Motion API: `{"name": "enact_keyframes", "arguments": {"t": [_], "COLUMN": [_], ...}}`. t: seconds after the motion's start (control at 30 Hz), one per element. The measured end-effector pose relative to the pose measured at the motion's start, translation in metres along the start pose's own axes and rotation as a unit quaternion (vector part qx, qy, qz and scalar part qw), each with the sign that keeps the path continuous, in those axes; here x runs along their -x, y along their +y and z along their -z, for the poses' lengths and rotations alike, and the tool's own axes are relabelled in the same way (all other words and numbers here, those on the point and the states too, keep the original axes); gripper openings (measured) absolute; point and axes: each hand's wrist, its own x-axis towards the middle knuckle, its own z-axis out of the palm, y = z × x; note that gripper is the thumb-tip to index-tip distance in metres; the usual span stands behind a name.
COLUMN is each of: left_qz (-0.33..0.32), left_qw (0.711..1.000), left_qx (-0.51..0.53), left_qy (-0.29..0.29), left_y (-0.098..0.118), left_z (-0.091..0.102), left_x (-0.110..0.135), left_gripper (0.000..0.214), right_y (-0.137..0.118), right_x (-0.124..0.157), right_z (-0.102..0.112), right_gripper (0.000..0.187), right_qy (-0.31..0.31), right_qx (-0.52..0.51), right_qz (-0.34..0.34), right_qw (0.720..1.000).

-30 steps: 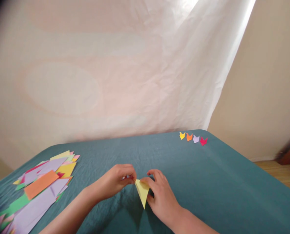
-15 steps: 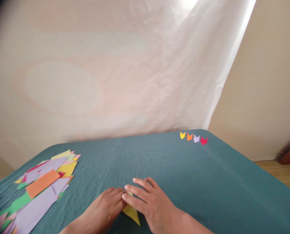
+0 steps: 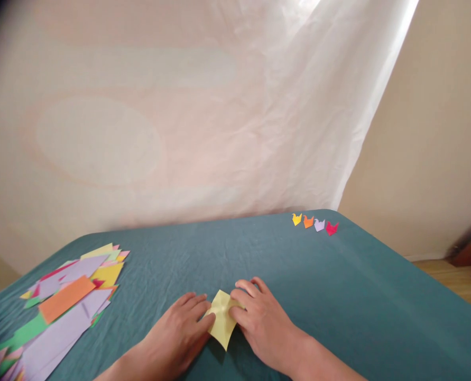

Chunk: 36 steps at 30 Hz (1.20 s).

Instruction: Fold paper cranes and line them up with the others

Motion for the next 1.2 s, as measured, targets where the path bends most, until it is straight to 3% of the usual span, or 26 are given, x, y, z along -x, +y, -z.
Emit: {"name": "enact_keyframes", "arguments": {"t": [0.27, 0.37, 0.47, 0.57, 0.63, 0.73, 0.8, 0.97, 1.2], "left_qz": [0.111, 0.163, 0.199, 0.215, 0.211, 0.17, 0.144, 0.148, 0.165], "left_qw": [0.978, 0.97, 0.966, 0.964, 0.965, 0.973, 0.978, 0.972, 0.955], "left_qx": [0.161, 0.159, 0.137, 0.123, 0.12, 0.128, 0.132, 0.177, 0.247], "left_qy": [0.075, 0.089, 0.093, 0.093, 0.097, 0.093, 0.079, 0.046, 0.016], "left_y": [-0.002, -0.005, -0.008, -0.009, -0.008, -0.004, -0.003, -0.008, -0.027], "left_z": [-0.011, -0.014, -0.018, -0.02, -0.022, -0.022, -0.021, -0.01, -0.004], "left_x": [0.003, 0.0, -0.002, -0.002, -0.002, -0.002, -0.002, 0.0, 0.004], "left_gripper": [0.012, 0.015, 0.018, 0.015, 0.008, 0.01, 0.018, 0.014, 0.02], "right_y": [0.004, 0.008, 0.01, 0.005, -0.003, -0.017, -0.024, -0.02, 0.004], "right_x": [-0.001, -0.003, -0.005, -0.005, -0.005, -0.005, -0.005, -0.004, 0.005], "right_z": [-0.017, -0.026, -0.03, -0.026, -0.021, -0.017, -0.016, -0.014, -0.015], "right_gripper": [0.014, 0.016, 0.002, 0.021, 0.027, 0.023, 0.02, 0.016, 0.014], "right_qy": [0.031, 0.056, 0.075, 0.074, 0.053, 0.015, -0.004, -0.01, 0.042], "right_qx": [-0.08, -0.075, -0.064, -0.046, -0.036, -0.034, -0.023, -0.01, -0.023], "right_qz": [-0.087, -0.138, -0.17, -0.145, -0.084, 0.019, 0.048, 0.019, -0.048], "right_qw": [0.992, 0.986, 0.98, 0.986, 0.994, 0.999, 0.999, 1.0, 0.998]}}
